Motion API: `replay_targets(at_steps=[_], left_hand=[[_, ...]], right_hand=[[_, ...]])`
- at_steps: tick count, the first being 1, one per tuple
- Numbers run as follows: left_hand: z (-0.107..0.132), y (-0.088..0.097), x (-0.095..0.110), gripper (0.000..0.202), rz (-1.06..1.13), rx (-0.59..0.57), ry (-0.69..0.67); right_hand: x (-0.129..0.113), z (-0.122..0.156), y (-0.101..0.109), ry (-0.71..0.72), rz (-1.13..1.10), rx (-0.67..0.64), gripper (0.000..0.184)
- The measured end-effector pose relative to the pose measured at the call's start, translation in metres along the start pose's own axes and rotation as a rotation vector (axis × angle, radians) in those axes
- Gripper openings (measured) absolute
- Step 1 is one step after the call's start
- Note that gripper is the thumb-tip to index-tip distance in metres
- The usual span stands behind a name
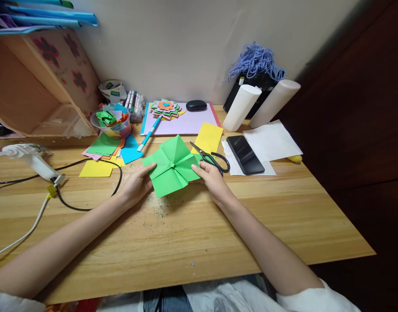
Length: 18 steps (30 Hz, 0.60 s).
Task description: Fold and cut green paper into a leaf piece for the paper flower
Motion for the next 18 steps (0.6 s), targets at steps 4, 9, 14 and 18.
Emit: replay_targets(at_steps=[4, 9, 14, 18], left_hand=[[0.002, -0.002, 0.000, 0.025, 0.016, -0.007, 0.007], [0.000, -0.001, 0.001, 0.023, -0.019, -0.001, -0.033], [0.004, -0.001, 0.009, 0.028, -0.162, 0.027, -0.144], [0.014, -0.008, 0.019, 0.045, -0.342, 0.028, -0.272]], right_hand=[[0.002, 0.001, -0.002, -0.061, -0.080, -0.029, 0.022], [0.004, 0.002, -0.006, -0.082, -0.126, -0.066, 0.024], [-0.007, 0.004, 0.000, 0.128, 0.037, 0.067, 0.025], [-0.022, 0.019, -0.005, 0.314, 0.157, 0.130, 0.021]])
Point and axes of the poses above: each hand's wrist, its own z-axis away from the middle knuckle, its own y-axis out of the back of the hand, x = y × z, the point moved 8 cm from there along -z, towards the middle knuckle, and after that the axes turned 9 degrees about x, right-handed, at the moved point
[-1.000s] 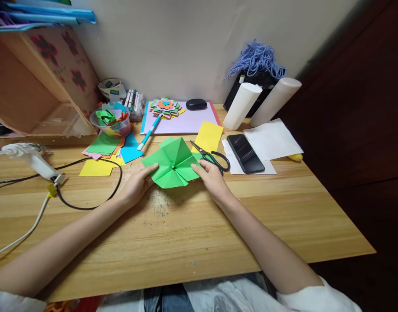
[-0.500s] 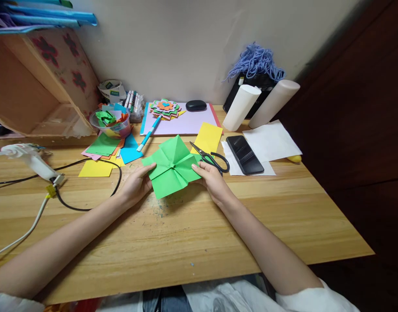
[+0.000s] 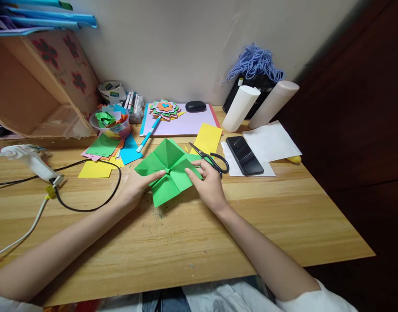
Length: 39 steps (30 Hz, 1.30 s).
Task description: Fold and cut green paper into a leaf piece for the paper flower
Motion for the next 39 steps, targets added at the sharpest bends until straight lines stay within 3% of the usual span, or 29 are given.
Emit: replay_targets(at_steps=[5, 12, 20, 25, 32, 39], left_hand=[[0.003, -0.002, 0.000, 0.049, -0.011, -0.001, 0.013], [0.003, -0.004, -0.003, 0.049, -0.006, -0.041, 0.045], [0.005, -0.007, -0.003, 0.050, 0.043, -0.075, 0.119], [0.004, -0.002, -0.007, 0.051, 0.039, -0.023, 0.104], [0.003, -0.001, -0.009, 0.051, 0.045, -0.013, 0.171], [0.001, 0.000, -0.011, 0.051, 0.057, -0.027, 0.181]], right_hand=[[-0.003, 0.009, -0.010, -0.016, 0.017, -0.081, 0.021], [0.020, 0.005, -0.018, -0.251, -0.175, -0.184, 0.030], [0.025, 0.008, -0.024, -0.369, -0.278, -0.249, 0.036], [0.027, 0.015, -0.025, -0.351, -0.215, -0.218, 0.036], [0.012, 0.012, -0.017, -0.132, -0.013, -0.138, 0.031], [0.025, 0.016, -0.024, -0.292, -0.166, -0.154, 0.040]])
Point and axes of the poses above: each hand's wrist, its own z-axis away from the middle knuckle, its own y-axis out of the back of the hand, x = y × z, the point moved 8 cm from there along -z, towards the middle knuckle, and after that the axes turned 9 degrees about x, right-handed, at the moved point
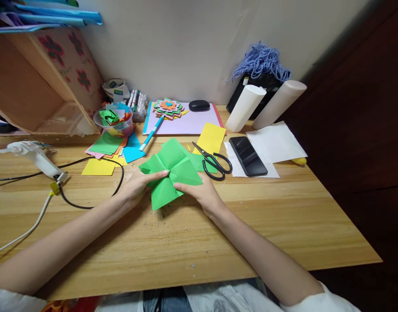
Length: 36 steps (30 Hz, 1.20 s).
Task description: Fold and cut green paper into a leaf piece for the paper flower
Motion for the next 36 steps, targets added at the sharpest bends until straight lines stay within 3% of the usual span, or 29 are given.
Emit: replay_targets(at_steps=[6, 12, 16, 19, 23, 26, 30, 36], left_hand=[[0.003, 0.000, 0.004, 0.054, -0.039, 0.020, -0.041], [0.005, 0.001, 0.012, 0.053, -0.172, 0.033, -0.069], [0.008, -0.007, 0.014, 0.048, -0.279, -0.036, -0.081], [0.006, -0.002, 0.013, 0.046, -0.275, 0.016, -0.079], [-0.002, 0.007, 0.001, 0.042, -0.212, 0.057, 0.007], [-0.005, 0.011, 0.000, 0.042, -0.117, 0.072, -0.006], [-0.001, 0.003, -0.008, 0.047, -0.042, 0.000, 0.090], [0.004, 0.003, 0.001, 0.051, -0.203, 0.058, 0.049]], right_hand=[[0.003, 0.000, 0.002, -0.028, 0.059, 0.025, 0.043], [-0.001, -0.001, -0.002, -0.130, 0.083, -0.213, 0.031], [0.000, -0.008, 0.008, -0.155, 0.039, -0.151, 0.022], [0.002, -0.012, 0.011, -0.143, 0.008, -0.106, 0.023], [0.003, -0.012, 0.010, -0.135, 0.001, -0.111, 0.031], [0.002, -0.012, 0.012, -0.125, 0.002, -0.090, 0.034], [0.000, -0.013, 0.015, -0.094, -0.051, -0.019, 0.037], [0.005, -0.009, 0.005, -0.110, -0.011, -0.147, 0.039]])
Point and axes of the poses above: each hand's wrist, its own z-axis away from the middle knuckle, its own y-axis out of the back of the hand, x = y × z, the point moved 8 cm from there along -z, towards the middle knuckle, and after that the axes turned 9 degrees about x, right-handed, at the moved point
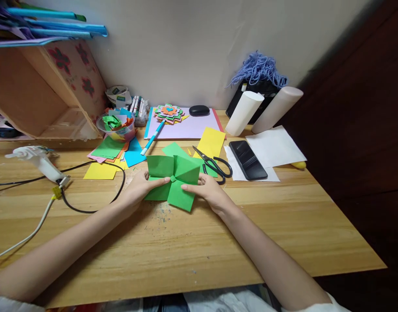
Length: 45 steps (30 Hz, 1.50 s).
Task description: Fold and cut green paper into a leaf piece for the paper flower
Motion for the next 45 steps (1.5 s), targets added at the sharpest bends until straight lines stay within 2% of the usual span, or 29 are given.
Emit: replay_targets(at_steps=[6, 11, 16, 20, 24, 29, 36, 45], left_hand=[[0.004, -0.003, 0.000, 0.042, -0.149, -0.028, 0.015], [-0.001, -0.002, -0.011, 0.039, -0.141, -0.046, 0.052], [-0.002, -0.002, -0.013, 0.040, -0.132, -0.052, 0.054], [0.002, -0.006, -0.011, 0.037, -0.119, -0.076, 0.060], [0.004, -0.010, -0.009, 0.034, -0.052, -0.121, 0.058], [0.003, -0.009, -0.005, 0.033, -0.045, -0.084, -0.002], [0.007, -0.008, 0.010, 0.039, -0.163, 0.006, -0.121], [0.005, -0.008, 0.007, 0.043, -0.147, -0.061, -0.101]], right_hand=[[0.001, 0.000, 0.006, 0.032, -0.010, 0.102, 0.041], [0.000, 0.001, 0.006, 0.048, -0.009, 0.132, 0.041], [-0.003, 0.003, 0.006, 0.076, 0.017, 0.179, 0.044], [-0.003, 0.004, 0.004, 0.075, 0.001, 0.172, 0.042], [-0.005, 0.004, 0.006, 0.091, -0.031, 0.204, 0.049], [-0.006, 0.002, 0.004, 0.125, -0.038, 0.202, 0.048], [-0.008, 0.004, 0.001, 0.175, -0.056, 0.207, 0.047], [-0.006, 0.004, 0.001, 0.123, -0.005, 0.142, 0.052]])
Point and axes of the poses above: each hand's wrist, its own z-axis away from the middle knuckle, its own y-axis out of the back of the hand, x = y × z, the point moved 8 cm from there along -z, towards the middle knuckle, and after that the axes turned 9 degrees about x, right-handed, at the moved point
